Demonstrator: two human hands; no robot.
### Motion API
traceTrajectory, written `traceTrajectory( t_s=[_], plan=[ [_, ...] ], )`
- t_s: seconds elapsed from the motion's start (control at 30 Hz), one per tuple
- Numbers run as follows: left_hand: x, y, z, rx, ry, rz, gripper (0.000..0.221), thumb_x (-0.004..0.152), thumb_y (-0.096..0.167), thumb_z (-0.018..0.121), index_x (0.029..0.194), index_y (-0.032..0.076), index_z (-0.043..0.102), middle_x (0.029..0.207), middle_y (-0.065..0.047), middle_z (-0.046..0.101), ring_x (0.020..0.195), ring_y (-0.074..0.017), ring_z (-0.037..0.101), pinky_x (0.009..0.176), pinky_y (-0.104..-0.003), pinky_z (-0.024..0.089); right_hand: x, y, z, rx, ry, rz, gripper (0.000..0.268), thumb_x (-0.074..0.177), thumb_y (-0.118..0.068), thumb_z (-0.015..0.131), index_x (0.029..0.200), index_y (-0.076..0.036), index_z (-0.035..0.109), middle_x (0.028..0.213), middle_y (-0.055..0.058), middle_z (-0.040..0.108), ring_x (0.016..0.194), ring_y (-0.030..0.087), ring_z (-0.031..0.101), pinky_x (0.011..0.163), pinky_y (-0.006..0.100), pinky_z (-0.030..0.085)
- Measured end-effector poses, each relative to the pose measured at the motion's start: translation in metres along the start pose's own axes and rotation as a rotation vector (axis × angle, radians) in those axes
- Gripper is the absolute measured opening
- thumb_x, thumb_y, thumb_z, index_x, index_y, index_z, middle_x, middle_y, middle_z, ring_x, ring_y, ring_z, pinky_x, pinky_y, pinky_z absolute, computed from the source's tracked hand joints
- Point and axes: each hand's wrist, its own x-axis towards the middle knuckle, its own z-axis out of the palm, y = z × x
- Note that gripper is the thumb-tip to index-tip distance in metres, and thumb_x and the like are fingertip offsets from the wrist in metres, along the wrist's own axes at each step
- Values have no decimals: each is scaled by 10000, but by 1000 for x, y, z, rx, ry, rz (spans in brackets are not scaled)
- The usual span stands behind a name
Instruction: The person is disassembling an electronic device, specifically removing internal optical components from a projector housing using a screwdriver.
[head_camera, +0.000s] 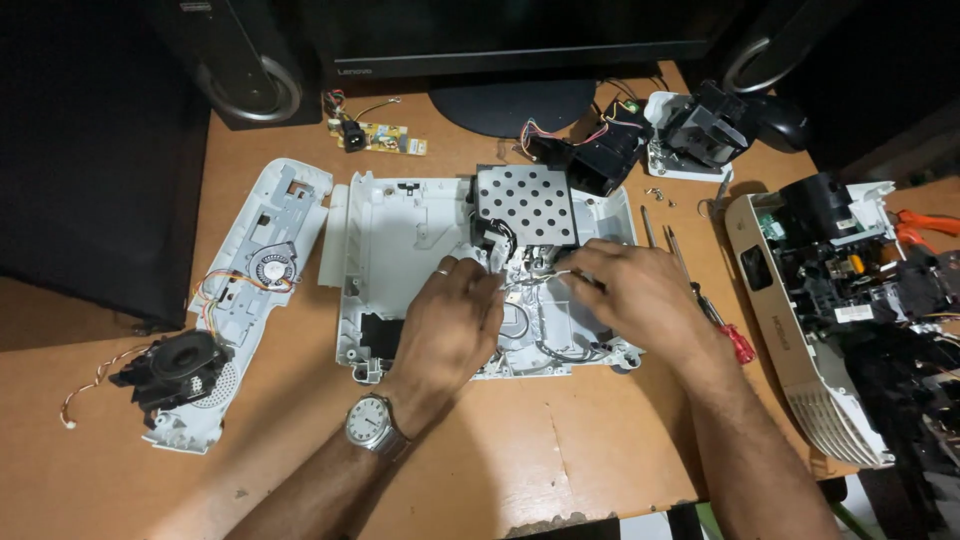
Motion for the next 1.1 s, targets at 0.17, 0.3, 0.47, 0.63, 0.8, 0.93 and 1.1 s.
traceTrajectory(
  t_s=[0.17, 0.3, 0.47, 0.63, 0.8, 0.93, 1.1],
  plan=[
    [-4, -3, 3, -72, -12, 46, 203, 959, 189, 522, 990, 144, 718, 844, -52, 562, 807, -245, 578, 622, -346, 495, 0, -8, -8, 15, -50, 8, 121, 914, -227, 672, 971, -169, 763, 836, 28, 764, 737, 314, 745, 707, 466, 580],
    [-5, -10, 9, -79, -51, 49, 226, 890, 131, 546, 1014, 145, 734, 882, -53, 563, 824, -260, 568, 656, -359, 497, -1, -10, -12, 54, -99, 17, 123, 919, -206, 662, 970, -156, 762, 840, 37, 772, 764, 318, 752, 724, 460, 582],
    [-4, -10, 7, -64, -40, 57, 206, 887, 146, 573, 937, 125, 772, 888, -64, 583, 843, -266, 580, 677, -356, 502, -3, -10, -8, 127, -103, -6, 138, 919, -192, 659, 992, -123, 754, 809, 106, 776, 756, 364, 747, 701, 474, 581],
    [-4, -8, 5, -32, -18, 56, 187, 904, 189, 600, 906, 126, 776, 883, -57, 588, 848, -243, 591, 677, -342, 498, -3, -13, -11, 179, -125, -23, 140, 927, -171, 636, 975, -110, 752, 789, 118, 775, 736, 360, 746, 690, 455, 583],
    [-2, -9, 6, -39, -25, 47, 192, 924, 231, 618, 927, 117, 772, 890, -47, 593, 868, -243, 594, 686, -348, 485, -2, -5, -4, 197, -143, -59, 175, 963, -185, 589, 1023, -83, 717, 860, 157, 768, 815, 398, 741, 720, 485, 578],
    [-3, -22, 3, 82, -97, 323, 181, 910, 141, 604, 922, 78, 774, 900, -138, 659, 904, -333, 609, 756, -395, 479, -3, -10, -15, 214, -130, -79, 147, 930, -168, 634, 1008, -88, 729, 868, 142, 771, 813, 389, 742, 716, 482, 575],
    [-3, -19, 4, 88, -101, 270, 164, 918, 165, 610, 936, 97, 758, 926, -131, 635, 899, -316, 570, 742, -387, 468, -10, -3, -34, 278, -148, -43, 181, 864, -170, 673, 1017, -101, 742, 876, 175, 789, 822, 439, 747, 735, 558, 569]
  ],
)
